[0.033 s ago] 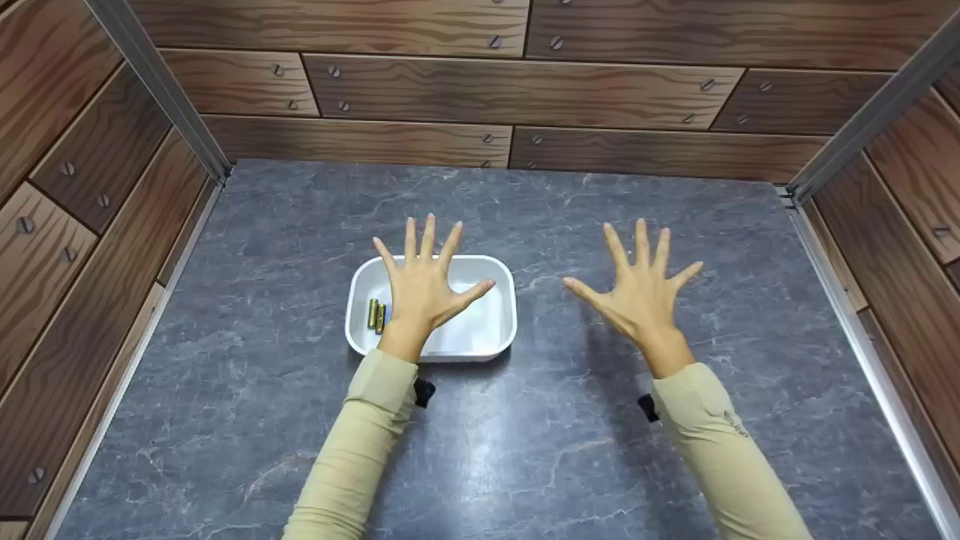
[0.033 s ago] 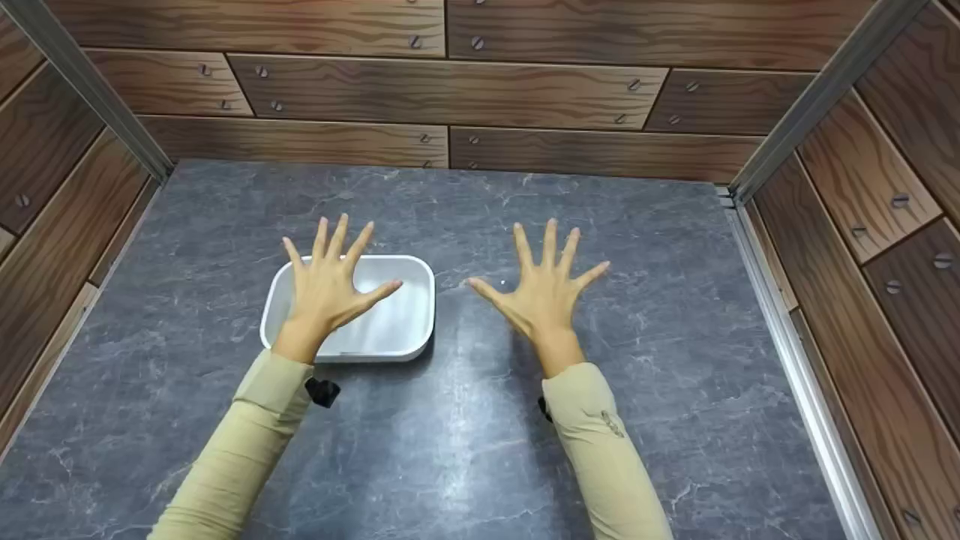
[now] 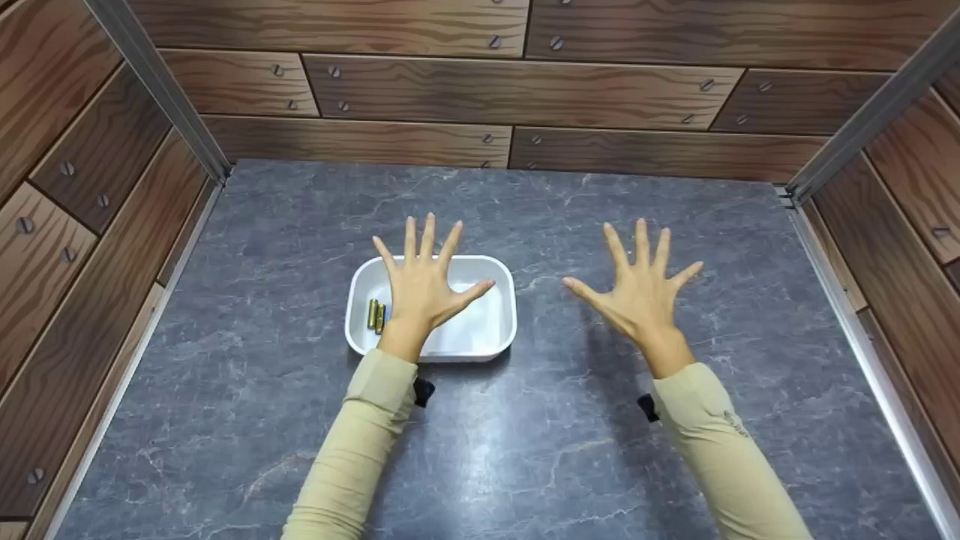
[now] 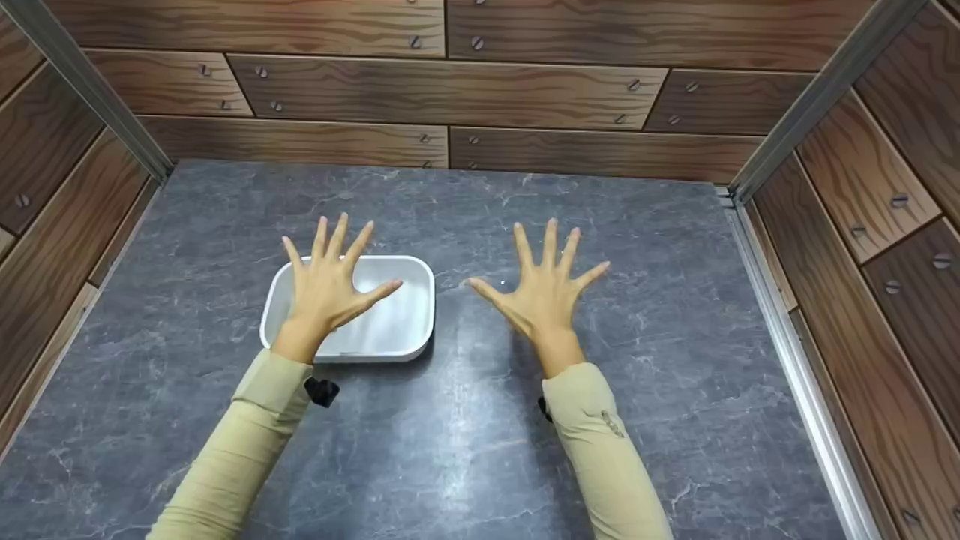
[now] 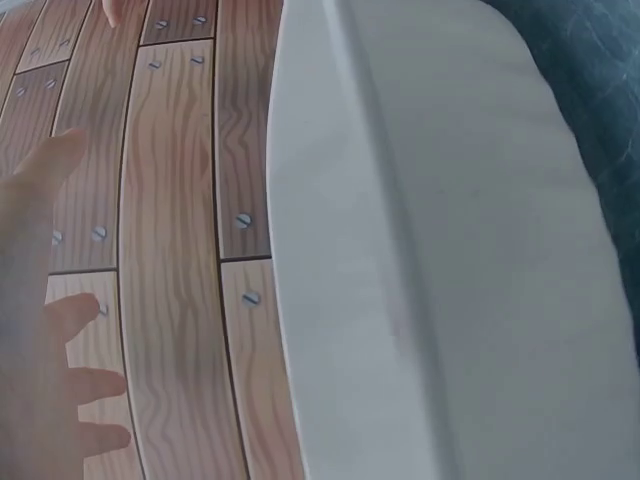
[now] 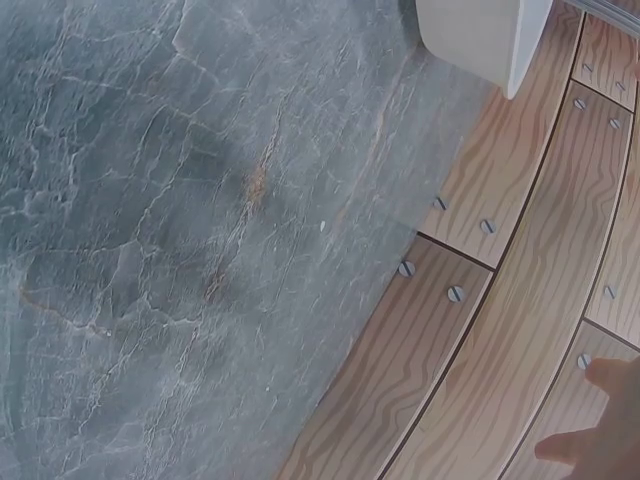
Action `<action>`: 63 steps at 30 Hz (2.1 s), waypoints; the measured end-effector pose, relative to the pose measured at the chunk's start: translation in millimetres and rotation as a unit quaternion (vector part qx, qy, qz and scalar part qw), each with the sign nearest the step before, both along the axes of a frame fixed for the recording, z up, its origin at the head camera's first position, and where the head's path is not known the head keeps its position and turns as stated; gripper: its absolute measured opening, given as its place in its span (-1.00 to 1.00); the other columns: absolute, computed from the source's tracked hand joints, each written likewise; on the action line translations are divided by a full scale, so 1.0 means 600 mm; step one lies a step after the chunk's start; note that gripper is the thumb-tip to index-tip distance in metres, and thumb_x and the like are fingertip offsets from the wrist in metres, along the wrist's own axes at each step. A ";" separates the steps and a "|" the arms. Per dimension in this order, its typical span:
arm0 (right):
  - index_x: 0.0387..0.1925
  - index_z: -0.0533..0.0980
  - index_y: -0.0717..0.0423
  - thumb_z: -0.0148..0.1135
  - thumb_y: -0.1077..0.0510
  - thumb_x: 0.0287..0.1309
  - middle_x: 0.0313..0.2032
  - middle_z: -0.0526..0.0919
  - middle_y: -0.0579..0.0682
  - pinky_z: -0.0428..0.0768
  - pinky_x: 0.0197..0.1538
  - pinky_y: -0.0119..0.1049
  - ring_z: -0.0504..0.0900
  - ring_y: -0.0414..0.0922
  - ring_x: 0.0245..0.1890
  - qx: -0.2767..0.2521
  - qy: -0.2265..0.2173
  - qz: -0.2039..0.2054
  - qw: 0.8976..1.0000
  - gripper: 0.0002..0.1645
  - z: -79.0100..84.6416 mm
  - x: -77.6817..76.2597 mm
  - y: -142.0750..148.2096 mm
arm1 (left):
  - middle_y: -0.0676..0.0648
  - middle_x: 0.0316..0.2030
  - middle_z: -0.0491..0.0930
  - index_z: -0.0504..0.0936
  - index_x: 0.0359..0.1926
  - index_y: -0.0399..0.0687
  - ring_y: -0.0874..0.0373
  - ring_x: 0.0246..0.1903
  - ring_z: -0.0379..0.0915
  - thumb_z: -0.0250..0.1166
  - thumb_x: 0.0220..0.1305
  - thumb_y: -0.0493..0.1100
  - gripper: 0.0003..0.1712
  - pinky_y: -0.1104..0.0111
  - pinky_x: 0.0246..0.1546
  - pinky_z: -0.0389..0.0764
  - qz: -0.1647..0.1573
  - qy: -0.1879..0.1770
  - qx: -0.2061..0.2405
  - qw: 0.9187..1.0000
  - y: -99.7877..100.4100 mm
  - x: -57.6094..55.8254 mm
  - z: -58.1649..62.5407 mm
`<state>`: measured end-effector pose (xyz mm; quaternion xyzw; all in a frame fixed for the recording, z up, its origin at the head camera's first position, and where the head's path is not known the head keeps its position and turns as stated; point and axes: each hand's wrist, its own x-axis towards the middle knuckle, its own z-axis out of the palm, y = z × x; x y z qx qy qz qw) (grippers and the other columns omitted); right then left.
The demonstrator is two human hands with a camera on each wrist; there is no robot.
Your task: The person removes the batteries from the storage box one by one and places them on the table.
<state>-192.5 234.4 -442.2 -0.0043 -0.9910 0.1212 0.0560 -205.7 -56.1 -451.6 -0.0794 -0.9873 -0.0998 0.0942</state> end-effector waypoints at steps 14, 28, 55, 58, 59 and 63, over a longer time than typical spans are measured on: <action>0.51 -0.10 -0.28 -0.09 -0.71 -0.08 0.55 -0.23 0.17 -0.50 0.18 0.61 -0.38 0.32 0.52 -0.004 -0.002 -0.002 1.000 0.21 0.006 0.002 0.001 | -0.11 0.54 -0.05 -0.03 0.50 0.40 -0.17 0.54 -0.25 -0.05 -0.02 0.70 0.11 -0.42 0.34 -0.27 -0.010 0.003 -0.004 1.000 0.000 0.000 0.008; 0.44 0.14 0.01 0.08 -0.33 0.24 0.45 0.13 0.24 0.10 0.37 0.35 0.05 0.25 0.46 -0.113 0.035 0.024 0.993 -0.11 0.001 0.014 -0.012 | -0.12 0.41 0.29 0.30 0.39 0.17 -0.10 0.46 0.09 0.17 0.28 0.25 -0.28 -0.23 0.42 0.02 -0.030 0.059 0.047 0.997 -0.031 0.022 -0.003; 0.02 0.54 0.20 0.32 0.09 0.17 -0.23 0.63 0.15 0.54 -0.20 -0.16 0.57 0.06 -0.26 -0.240 0.097 0.113 0.959 -0.58 -0.038 0.048 -0.102 | -0.21 0.05 0.62 0.59 0.11 -0.12 -0.14 0.06 0.54 0.33 0.20 -0.08 -0.54 0.04 0.15 0.50 -0.009 0.133 0.210 0.969 -0.147 0.072 -0.079; 0.03 0.54 0.21 0.31 0.10 0.18 -0.27 0.65 0.14 0.53 -0.24 -0.19 0.59 0.06 -0.30 -0.253 0.084 0.127 0.956 -0.58 -0.043 0.052 -0.113 | -0.20 0.07 0.61 0.60 0.11 -0.12 -0.13 0.10 0.52 0.34 0.20 -0.11 -0.55 0.05 0.18 0.48 -0.006 0.123 0.247 0.961 -0.161 0.072 -0.089; 0.03 0.53 0.22 0.31 0.11 0.18 -0.29 0.66 0.14 0.54 -0.25 -0.21 0.60 0.06 -0.32 -0.254 0.081 0.133 0.955 -0.58 -0.045 0.053 -0.117 | -0.20 0.08 0.61 0.60 0.11 -0.12 -0.13 0.11 0.52 0.34 0.20 -0.11 -0.55 0.05 0.19 0.48 -0.005 0.121 0.259 0.958 -0.165 0.071 -0.093; 0.01 0.53 0.26 0.30 0.14 0.18 -0.34 0.68 0.14 0.54 -0.31 -0.27 0.61 0.05 -0.37 -0.254 0.073 0.152 0.952 -0.60 -0.052 0.057 -0.133 | -0.18 0.11 0.59 0.60 0.11 -0.10 -0.12 0.15 0.48 0.36 0.19 -0.12 -0.55 0.05 0.22 0.45 -0.002 0.105 0.299 0.949 -0.184 0.070 -0.105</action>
